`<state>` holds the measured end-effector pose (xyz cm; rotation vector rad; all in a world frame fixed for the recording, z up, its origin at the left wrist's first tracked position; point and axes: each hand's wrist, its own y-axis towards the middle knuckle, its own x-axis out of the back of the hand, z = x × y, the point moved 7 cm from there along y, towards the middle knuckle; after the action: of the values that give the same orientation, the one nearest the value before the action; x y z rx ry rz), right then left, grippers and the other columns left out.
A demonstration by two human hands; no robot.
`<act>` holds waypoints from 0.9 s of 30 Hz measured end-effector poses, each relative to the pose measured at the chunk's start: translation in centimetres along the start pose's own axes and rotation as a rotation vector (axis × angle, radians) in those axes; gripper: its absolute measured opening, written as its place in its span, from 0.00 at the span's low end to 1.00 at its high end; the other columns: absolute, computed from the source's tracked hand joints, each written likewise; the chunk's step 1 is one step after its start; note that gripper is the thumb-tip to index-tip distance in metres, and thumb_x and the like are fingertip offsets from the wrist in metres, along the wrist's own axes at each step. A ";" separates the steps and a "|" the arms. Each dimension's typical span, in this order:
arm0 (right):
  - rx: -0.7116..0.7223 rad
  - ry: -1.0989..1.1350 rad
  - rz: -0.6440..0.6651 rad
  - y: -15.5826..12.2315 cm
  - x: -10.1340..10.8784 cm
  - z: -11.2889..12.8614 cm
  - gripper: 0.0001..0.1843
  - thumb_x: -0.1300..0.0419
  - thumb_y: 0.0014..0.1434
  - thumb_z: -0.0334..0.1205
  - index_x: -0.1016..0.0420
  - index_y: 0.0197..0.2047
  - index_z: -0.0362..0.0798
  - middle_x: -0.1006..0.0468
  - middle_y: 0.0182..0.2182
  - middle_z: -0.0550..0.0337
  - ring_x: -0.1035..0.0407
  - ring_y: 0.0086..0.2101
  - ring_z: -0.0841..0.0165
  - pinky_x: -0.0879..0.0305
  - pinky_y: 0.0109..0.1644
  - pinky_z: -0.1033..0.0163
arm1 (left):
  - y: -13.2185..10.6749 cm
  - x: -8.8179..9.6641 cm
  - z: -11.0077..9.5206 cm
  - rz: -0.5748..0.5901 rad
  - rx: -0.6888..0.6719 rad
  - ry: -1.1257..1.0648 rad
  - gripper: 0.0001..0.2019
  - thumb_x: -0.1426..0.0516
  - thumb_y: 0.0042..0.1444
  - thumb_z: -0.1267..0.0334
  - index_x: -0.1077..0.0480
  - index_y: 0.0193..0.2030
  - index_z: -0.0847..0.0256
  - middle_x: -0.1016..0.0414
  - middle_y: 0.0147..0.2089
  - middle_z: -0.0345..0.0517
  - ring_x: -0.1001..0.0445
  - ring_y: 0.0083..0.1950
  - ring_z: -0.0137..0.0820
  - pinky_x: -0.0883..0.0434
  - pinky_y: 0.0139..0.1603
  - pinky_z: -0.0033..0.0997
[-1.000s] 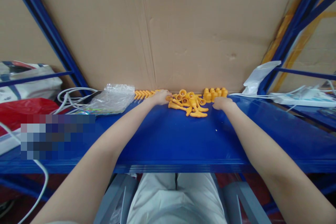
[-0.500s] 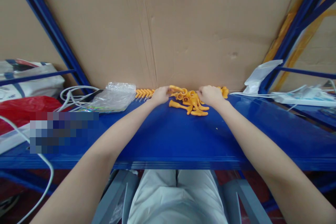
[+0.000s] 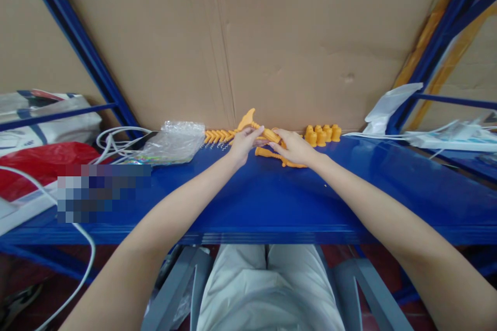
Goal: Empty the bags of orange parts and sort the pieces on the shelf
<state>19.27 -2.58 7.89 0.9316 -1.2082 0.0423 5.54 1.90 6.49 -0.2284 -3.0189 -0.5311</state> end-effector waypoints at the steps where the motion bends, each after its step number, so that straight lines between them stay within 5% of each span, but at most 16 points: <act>1: -0.009 0.001 -0.011 0.0 0.1 -0.1 0.21 0.50 0.70 0.47 0.28 0.56 0.42 0.20 0.48 0.44 0.26 0.47 0.56 0.36 0.49 0.57 | 0.0 -0.1 0.0 0.013 -0.002 0.061 0.14 0.43 0.67 0.53 0.30 0.37 0.61 0.19 0.38 0.46 0.18 0.35 0.30 0.22 0.42 0.32; 4: -0.039 -0.040 -0.035 0.1 0.3 -0.6 0.20 0.50 0.69 0.46 0.25 0.53 0.43 0.19 0.47 0.45 0.26 0.46 0.57 0.36 0.49 0.57 | -0.5 -0.7 -0.3 0.085 -0.080 0.396 0.19 0.53 0.71 0.56 0.27 0.37 0.62 0.18 0.38 0.50 0.19 0.34 0.33 0.24 0.37 0.32; 10: -0.050 -0.077 -0.073 0.0 0.9 -1.8 0.21 0.51 0.68 0.44 0.24 0.53 0.42 0.19 0.47 0.43 0.26 0.45 0.56 0.36 0.50 0.55 | -3.5 -3.2 -2.8 0.107 -0.668 1.184 0.13 0.50 0.66 0.64 0.26 0.49 0.63 0.21 0.53 0.58 0.24 0.55 0.44 0.30 0.56 0.44; 15: 0.007 -0.023 -0.122 -0.1 1.3 -1.5 0.21 0.50 0.69 0.46 0.25 0.55 0.43 0.19 0.46 0.45 0.27 0.44 0.57 0.35 0.50 0.54 | -3.1 -2.0 -2.9 0.021 -0.726 1.222 0.16 0.52 0.67 0.67 0.29 0.56 0.62 0.23 0.58 0.58 0.27 0.60 0.44 0.35 0.61 0.48; 21: 0.079 -0.085 -0.051 -0.1 0.8 -0.8 0.23 0.50 0.70 0.49 0.22 0.55 0.44 0.19 0.46 0.44 0.27 0.47 0.56 0.36 0.52 0.54 | -2.3 -1.4 -1.7 0.076 -0.738 1.256 0.16 0.54 0.66 0.70 0.28 0.51 0.59 0.20 0.49 0.53 0.26 0.55 0.41 0.47 0.71 0.56; 27: 0.050 -0.181 0.112 0.1 -0.3 -1.5 0.20 0.46 0.69 0.44 0.22 0.56 0.43 0.19 0.50 0.43 0.26 0.50 0.56 0.36 0.52 0.54 | -2.5 -1.9 -0.7 0.179 -0.767 1.322 0.16 0.55 0.67 0.69 0.28 0.51 0.59 0.21 0.48 0.54 0.27 0.54 0.42 0.44 0.66 0.58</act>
<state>20.27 -1.48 7.64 0.9253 -1.4322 0.0792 7.05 -0.91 6.18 -0.0954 -1.4347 -1.1738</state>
